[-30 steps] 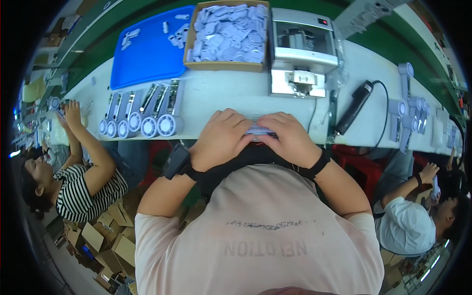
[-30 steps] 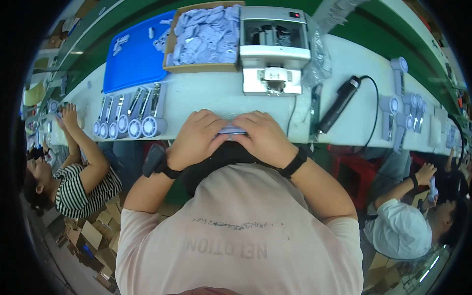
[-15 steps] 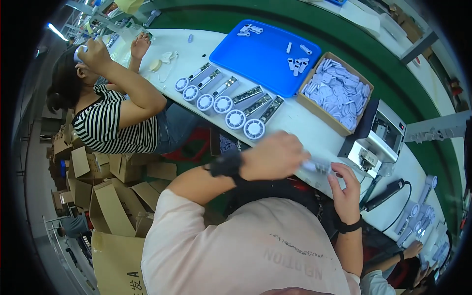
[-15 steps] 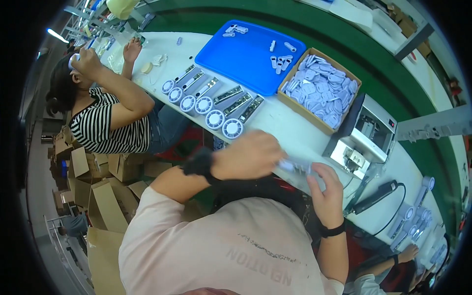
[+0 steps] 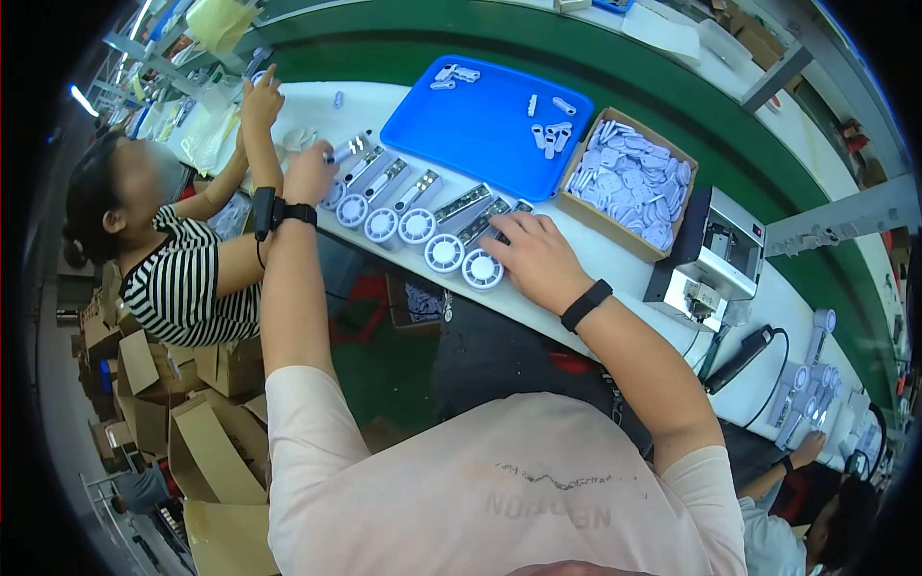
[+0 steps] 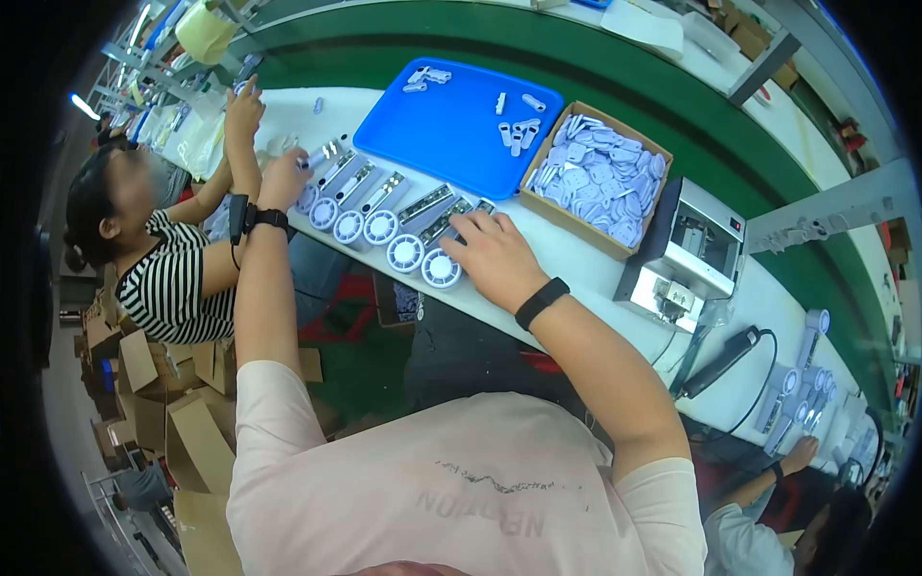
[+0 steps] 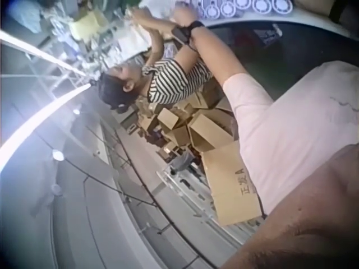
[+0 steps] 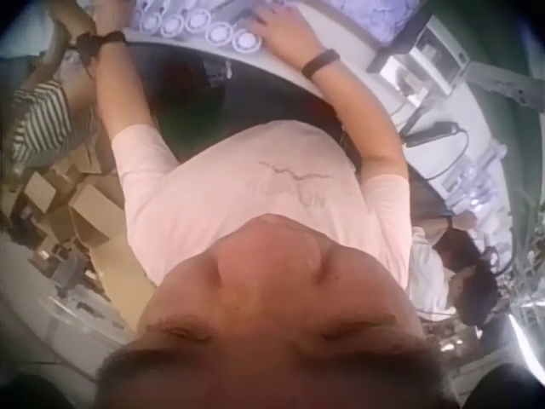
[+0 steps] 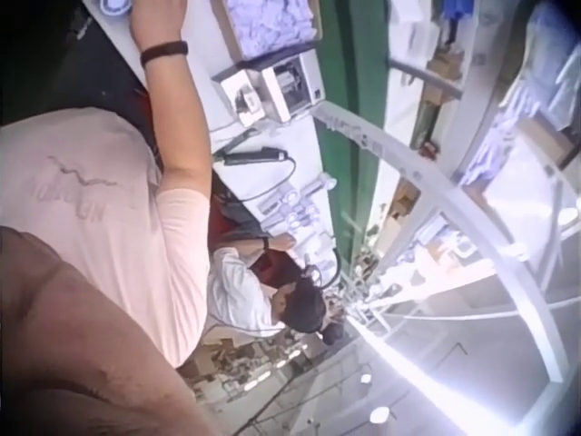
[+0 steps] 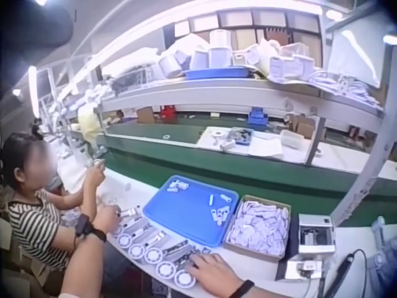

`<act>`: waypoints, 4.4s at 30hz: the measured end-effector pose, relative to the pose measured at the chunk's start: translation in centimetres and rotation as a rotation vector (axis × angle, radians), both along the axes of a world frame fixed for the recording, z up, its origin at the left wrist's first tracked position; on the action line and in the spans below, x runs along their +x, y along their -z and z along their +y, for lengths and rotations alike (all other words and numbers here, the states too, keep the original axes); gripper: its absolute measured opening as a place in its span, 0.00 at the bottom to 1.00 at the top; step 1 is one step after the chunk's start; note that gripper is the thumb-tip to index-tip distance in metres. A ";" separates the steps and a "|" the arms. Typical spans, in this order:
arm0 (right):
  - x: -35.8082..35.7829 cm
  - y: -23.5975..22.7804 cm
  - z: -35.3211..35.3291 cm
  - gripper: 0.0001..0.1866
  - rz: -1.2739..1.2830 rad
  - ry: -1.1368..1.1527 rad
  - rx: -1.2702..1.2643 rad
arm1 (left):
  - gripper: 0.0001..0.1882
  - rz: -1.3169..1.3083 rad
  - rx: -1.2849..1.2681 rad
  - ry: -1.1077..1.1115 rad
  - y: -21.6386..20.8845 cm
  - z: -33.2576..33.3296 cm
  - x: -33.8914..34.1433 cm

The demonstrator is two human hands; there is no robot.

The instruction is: The person picks up a white plastic component from a box, places it onto a handheld fan base, and secures it by driving a screw with a power screwdriver, repeating this process for several fans.

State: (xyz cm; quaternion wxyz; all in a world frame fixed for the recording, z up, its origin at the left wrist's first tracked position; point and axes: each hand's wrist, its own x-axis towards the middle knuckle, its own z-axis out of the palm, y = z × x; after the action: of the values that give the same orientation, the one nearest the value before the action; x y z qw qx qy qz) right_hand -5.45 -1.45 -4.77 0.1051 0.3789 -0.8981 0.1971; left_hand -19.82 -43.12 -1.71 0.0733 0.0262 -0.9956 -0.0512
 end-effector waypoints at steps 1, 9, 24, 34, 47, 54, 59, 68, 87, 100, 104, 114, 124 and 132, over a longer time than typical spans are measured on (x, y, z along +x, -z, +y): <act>-0.3 -0.1 -0.1 0.20 0.003 0.012 0.003 | 0.17 -0.194 0.111 0.003 0.7 -1.2 -0.7; 5.5 -4.5 4.5 0.18 -0.161 0.007 0.103 | 0.18 0.049 0.074 0.135 4.1 -3.3 -1.4; 16.3 -4.4 13.8 0.24 -0.284 0.538 -0.157 | 0.26 -0.120 0.170 0.308 7.4 29.7 -7.6; 16.1 -5.3 16.0 0.19 -0.755 0.492 -1.008 | 0.12 -0.333 1.164 0.807 -2.0 34.1 17.8; 12.9 -3.8 17.6 0.11 -0.335 0.332 -0.220 | 0.24 -0.164 0.598 1.013 -1.2 32.6 20.3; 12.5 -2.3 16.5 0.11 -0.312 0.266 -0.144 | 0.17 -0.134 0.606 1.056 2.6 34.8 21.1; 13.2 -1.3 16.3 0.11 -0.301 0.288 -0.231 | 0.10 -0.107 0.616 1.105 3.3 34.8 21.2; 12.8 0.1 16.7 0.10 -0.184 0.237 -0.165 | 0.12 -0.121 0.634 1.101 3.7 34.8 20.9; 14.6 -0.9 16.7 0.14 -0.407 0.242 -0.189 | 0.19 -0.370 0.398 1.015 1.0 35.1 22.2; 15.3 0.3 16.9 0.15 -0.484 0.302 -0.346 | 0.18 -0.255 0.544 1.054 2.5 35.3 22.9; 14.8 -0.5 16.6 0.13 -0.460 0.268 -0.270 | 0.16 -0.195 0.551 1.000 2.4 35.2 23.3; 15.3 -1.4 17.3 0.16 -0.579 0.338 -0.392 | 0.18 -0.355 0.373 1.021 0.3 33.9 21.5; 8.6 -4.4 10.7 0.18 -0.453 0.255 -0.351 | 0.16 0.267 0.025 0.363 -6.1 10.4 5.6; -2.5 -0.6 -1.4 0.23 -0.046 0.018 -0.142 | 0.19 -0.099 0.116 0.029 1.5 -2.6 -0.9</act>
State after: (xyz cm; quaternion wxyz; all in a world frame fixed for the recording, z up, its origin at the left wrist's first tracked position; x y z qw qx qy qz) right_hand -7.92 -2.82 -4.20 0.1128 0.3577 -0.8875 0.2677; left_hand -20.67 -45.74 -3.18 0.0215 0.0186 -0.9937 -0.1087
